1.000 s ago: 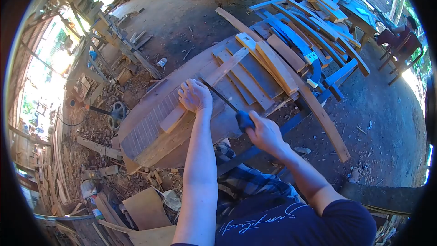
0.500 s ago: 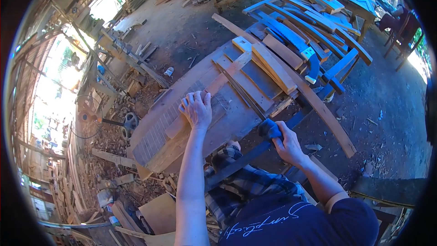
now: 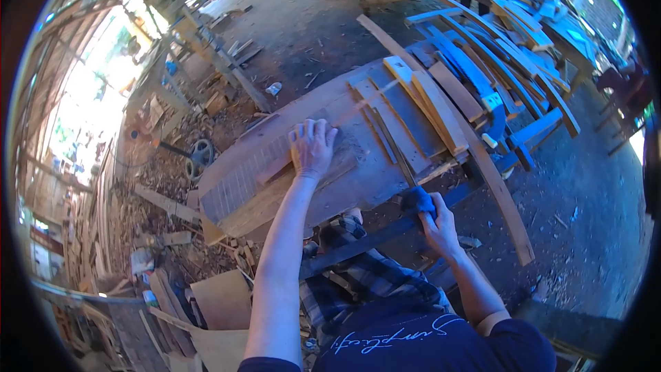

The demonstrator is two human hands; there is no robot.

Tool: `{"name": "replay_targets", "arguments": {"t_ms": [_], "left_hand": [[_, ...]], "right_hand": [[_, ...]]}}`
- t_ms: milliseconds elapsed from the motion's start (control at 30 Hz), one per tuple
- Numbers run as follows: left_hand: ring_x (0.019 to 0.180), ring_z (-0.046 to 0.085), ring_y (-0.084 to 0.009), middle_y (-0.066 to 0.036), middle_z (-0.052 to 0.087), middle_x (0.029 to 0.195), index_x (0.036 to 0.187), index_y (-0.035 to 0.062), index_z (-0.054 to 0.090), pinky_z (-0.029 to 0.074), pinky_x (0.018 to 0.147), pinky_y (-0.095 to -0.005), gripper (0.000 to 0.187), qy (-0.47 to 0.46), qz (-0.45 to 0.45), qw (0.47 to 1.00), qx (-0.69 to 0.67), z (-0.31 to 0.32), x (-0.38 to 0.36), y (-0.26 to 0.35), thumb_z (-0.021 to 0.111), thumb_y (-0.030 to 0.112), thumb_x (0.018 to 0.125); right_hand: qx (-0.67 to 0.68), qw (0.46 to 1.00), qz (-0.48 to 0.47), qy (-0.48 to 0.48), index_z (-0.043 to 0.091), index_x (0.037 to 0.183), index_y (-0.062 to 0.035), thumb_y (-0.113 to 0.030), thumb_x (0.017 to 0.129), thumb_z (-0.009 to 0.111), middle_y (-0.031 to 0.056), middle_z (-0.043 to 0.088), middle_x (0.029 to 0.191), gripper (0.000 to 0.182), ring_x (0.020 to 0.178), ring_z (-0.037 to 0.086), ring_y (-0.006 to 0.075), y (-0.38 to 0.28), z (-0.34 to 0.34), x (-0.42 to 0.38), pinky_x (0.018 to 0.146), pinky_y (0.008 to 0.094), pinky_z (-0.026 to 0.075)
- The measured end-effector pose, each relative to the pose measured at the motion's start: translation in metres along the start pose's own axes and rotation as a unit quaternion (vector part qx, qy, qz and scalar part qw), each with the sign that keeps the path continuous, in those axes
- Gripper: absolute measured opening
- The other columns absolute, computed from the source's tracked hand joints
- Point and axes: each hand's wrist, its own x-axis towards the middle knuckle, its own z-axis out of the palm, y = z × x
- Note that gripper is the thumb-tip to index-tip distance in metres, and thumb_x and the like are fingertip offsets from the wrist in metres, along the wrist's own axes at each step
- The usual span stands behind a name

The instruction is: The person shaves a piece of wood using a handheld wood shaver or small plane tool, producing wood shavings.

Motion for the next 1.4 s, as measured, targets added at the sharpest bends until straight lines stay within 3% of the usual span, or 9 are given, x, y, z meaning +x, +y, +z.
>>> {"name": "replay_targets", "arguments": {"t_ms": [500,567,700,833,867,900,967,1300,1400], "left_hand": [[0.090,0.054,-0.0222,-0.007,0.058,0.097,0.095,0.0137,0.064,0.041,0.080,-0.0382,0.011,0.095,-0.107,0.956,-0.255,-0.031,-0.023,0.036,0.066,0.016,0.085],[0.089,0.058,-0.0152,-0.007,0.059,0.099,0.102,0.0099,0.062,0.047,0.080,-0.0318,0.010,-0.004,-0.197,0.794,-0.576,-0.077,-0.022,0.063,0.059,0.011,0.093],[0.091,0.058,-0.0130,-0.009,0.059,0.103,0.104,0.0039,0.059,0.049,0.078,-0.0294,0.011,0.000,-0.063,0.624,-0.779,-0.186,-0.038,0.098,0.057,0.006,0.093],[0.085,0.058,-0.0207,-0.014,0.058,0.103,0.103,0.0034,0.062,0.048,0.076,-0.0337,0.014,0.098,0.165,0.570,-0.799,-0.272,-0.038,0.104,0.056,0.011,0.093],[0.095,0.054,-0.0258,-0.012,0.056,0.108,0.125,-0.0007,0.056,0.045,0.083,-0.0378,0.032,0.158,0.212,0.530,-0.805,-0.275,-0.039,0.116,0.051,0.011,0.095],[0.097,0.053,-0.0272,-0.013,0.053,0.110,0.124,0.0027,0.058,0.044,0.086,-0.0385,0.032,0.138,0.224,0.492,-0.830,-0.288,-0.043,0.122,0.053,0.010,0.093],[0.109,0.051,-0.0290,-0.010,0.029,0.148,0.151,0.0226,0.019,0.042,0.097,-0.0512,0.055,0.053,0.386,0.512,-0.766,-0.289,-0.037,0.117,0.043,0.024,0.101],[0.110,0.050,-0.0292,-0.008,0.028,0.148,0.151,0.0230,0.017,0.041,0.098,-0.0523,0.068,0.049,0.402,0.529,-0.746,-0.177,-0.055,0.214,0.052,0.033,0.094],[0.110,0.050,-0.0292,-0.008,0.028,0.148,0.151,0.0231,0.016,0.041,0.098,-0.0526,0.072,0.048,0.413,0.522,-0.745,-0.215,-0.051,0.179,0.055,0.036,0.092]], "right_hand": [[0.011,0.999,0.027,-0.035,0.052,0.105,-0.0090,-0.013,0.094,0.051,0.0008,0.050,0.072,0.012,0.051,0.049,0.0082,0.018,0.006,-0.020,0.042,0.0228,0.041],[0.033,0.998,0.040,-0.032,0.052,0.106,-0.0090,-0.012,0.094,0.051,0.0009,0.050,0.072,0.013,0.048,0.046,0.0061,0.020,0.009,-0.024,0.040,0.0225,0.041],[0.030,0.998,0.037,-0.029,0.051,0.107,-0.0092,-0.010,0.093,0.050,0.0012,0.051,0.073,0.014,0.047,0.047,0.0059,0.016,0.017,-0.024,0.039,0.0217,0.041],[0.029,0.999,0.036,-0.022,0.051,0.109,-0.0104,-0.009,0.093,0.050,0.0006,0.050,0.073,0.016,0.048,0.046,0.0054,0.027,0.027,-0.020,0.039,0.0213,0.040],[0.029,0.999,0.035,-0.019,0.051,0.110,-0.0108,-0.009,0.093,0.050,0.0004,0.050,0.074,0.017,0.048,0.045,0.0052,0.031,0.029,-0.019,0.038,0.0211,0.040],[0.030,0.999,0.036,-0.018,0.051,0.110,-0.0112,-0.009,0.093,0.050,0.0002,0.049,0.074,0.018,0.048,0.045,0.0050,0.035,0.031,-0.018,0.038,0.0210,0.039],[0.032,0.999,0.035,-0.015,0.051,0.112,-0.0119,-0.008,0.093,0.050,-0.0002,0.048,0.074,0.019,0.048,0.044,0.0047,0.036,0.036,-0.019,0.038,0.0207,0.039],[0.009,0.995,-0.016,-0.093,0.051,0.113,-0.0095,-0.011,0.094,0.049,0.0011,0.048,0.079,0.020,0.048,0.042,0.0047,0.020,0.038,-0.029,0.037,0.0197,0.038],[0.010,0.998,0.020,-0.067,0.051,0.115,-0.0096,-0.012,0.094,0.049,0.0015,0.048,0.080,0.022,0.048,0.042,0.0049,0.024,0.039,-0.026,0.037,0.0198,0.038]]}}
